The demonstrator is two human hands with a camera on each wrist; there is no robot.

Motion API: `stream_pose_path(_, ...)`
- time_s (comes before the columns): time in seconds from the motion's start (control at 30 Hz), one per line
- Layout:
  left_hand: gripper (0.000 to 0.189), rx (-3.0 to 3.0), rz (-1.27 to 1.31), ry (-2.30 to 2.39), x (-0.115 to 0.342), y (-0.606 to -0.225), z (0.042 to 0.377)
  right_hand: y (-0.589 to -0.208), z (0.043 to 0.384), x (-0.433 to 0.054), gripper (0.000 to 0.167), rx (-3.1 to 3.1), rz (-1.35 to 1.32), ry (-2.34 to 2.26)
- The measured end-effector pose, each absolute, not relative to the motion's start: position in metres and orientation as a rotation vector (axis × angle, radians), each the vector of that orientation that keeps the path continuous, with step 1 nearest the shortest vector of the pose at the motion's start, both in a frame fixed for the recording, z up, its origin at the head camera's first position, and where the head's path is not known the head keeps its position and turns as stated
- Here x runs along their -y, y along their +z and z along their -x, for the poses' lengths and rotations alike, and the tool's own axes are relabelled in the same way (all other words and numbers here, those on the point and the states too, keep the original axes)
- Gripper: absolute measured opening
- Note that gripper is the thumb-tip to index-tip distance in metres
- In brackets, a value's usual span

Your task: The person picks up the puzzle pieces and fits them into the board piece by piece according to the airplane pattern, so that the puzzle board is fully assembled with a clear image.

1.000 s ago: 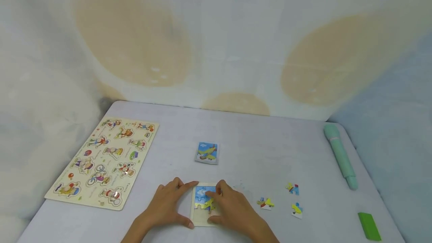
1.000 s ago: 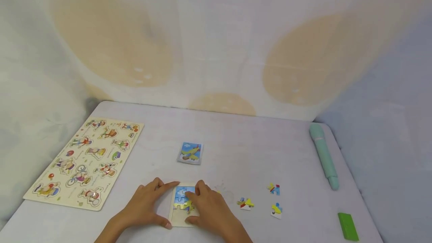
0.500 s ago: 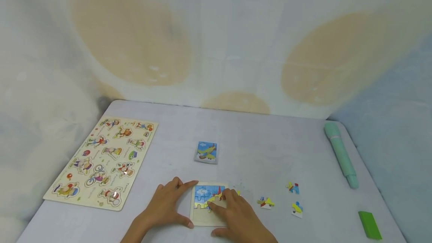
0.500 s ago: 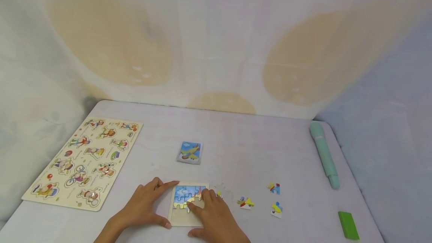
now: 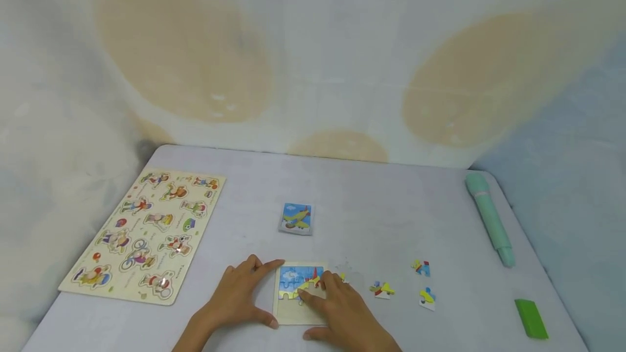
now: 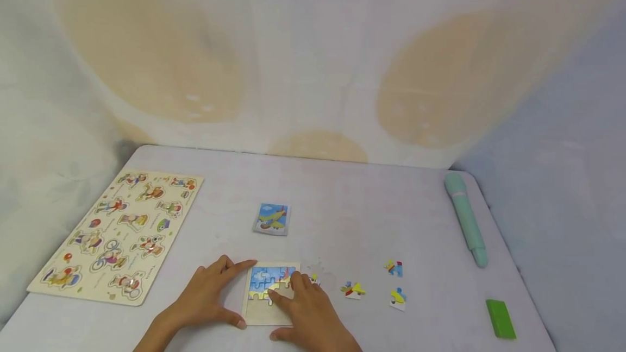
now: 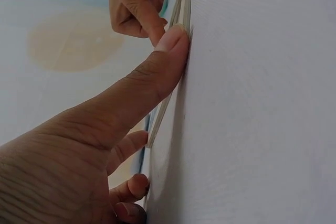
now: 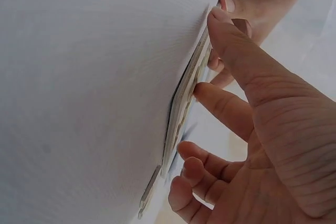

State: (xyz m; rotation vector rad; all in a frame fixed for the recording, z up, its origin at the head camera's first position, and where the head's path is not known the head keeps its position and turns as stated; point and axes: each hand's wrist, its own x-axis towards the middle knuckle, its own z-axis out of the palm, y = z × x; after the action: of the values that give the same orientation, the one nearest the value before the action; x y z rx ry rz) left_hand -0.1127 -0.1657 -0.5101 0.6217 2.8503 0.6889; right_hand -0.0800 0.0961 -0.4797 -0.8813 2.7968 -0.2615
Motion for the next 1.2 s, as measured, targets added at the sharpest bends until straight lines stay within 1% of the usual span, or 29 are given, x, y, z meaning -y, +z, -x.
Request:
stream_pose_path(0.27, 0.114, -2.855, -0.606, 0.66, 0.166, -0.507, 0.113, -0.48, 0.077, -0.101, 0.088, -2.886, 0.958, -0.345)
stream_pose_path(0.43, 0.115, -2.871, -0.583, 0.636, 0.166, -0.505, 0.113, -0.474, 0.076, -0.11, 0.083, -2.963, 0.982, -0.434)
stream_pose_path(0.53, 0.115, -2.862, -0.569, 0.634, 0.165, -0.505, 0.113, -0.472, 0.074, -0.121, 0.079, -3.007, 0.948, -0.494)
stream_pose_path(0.67, 0.116, -2.852, -0.577, 0.629, 0.163, -0.503, 0.113, -0.473, 0.074, -0.141, 0.075, -3.01, 0.823, -0.616)
stream_pose_path(0.93, 0.115, -2.844, -0.571, 0.646, 0.164, -0.503, 0.112, -0.473, 0.079, -0.178, 0.069, -2.857, 0.409, -1.007)
stream_pose_path(1.03, 0.115, -2.837, -0.574, 0.65, 0.164, -0.504, 0.111, -0.47, 0.079, -0.192, 0.065, -2.862, 0.298, -1.036)
stream_pose_path(1.2, 0.116, -2.843, -0.555, 0.652, 0.162, -0.503, 0.111, -0.47, 0.082, -0.219, 0.059, -2.967, 0.201, -0.962)
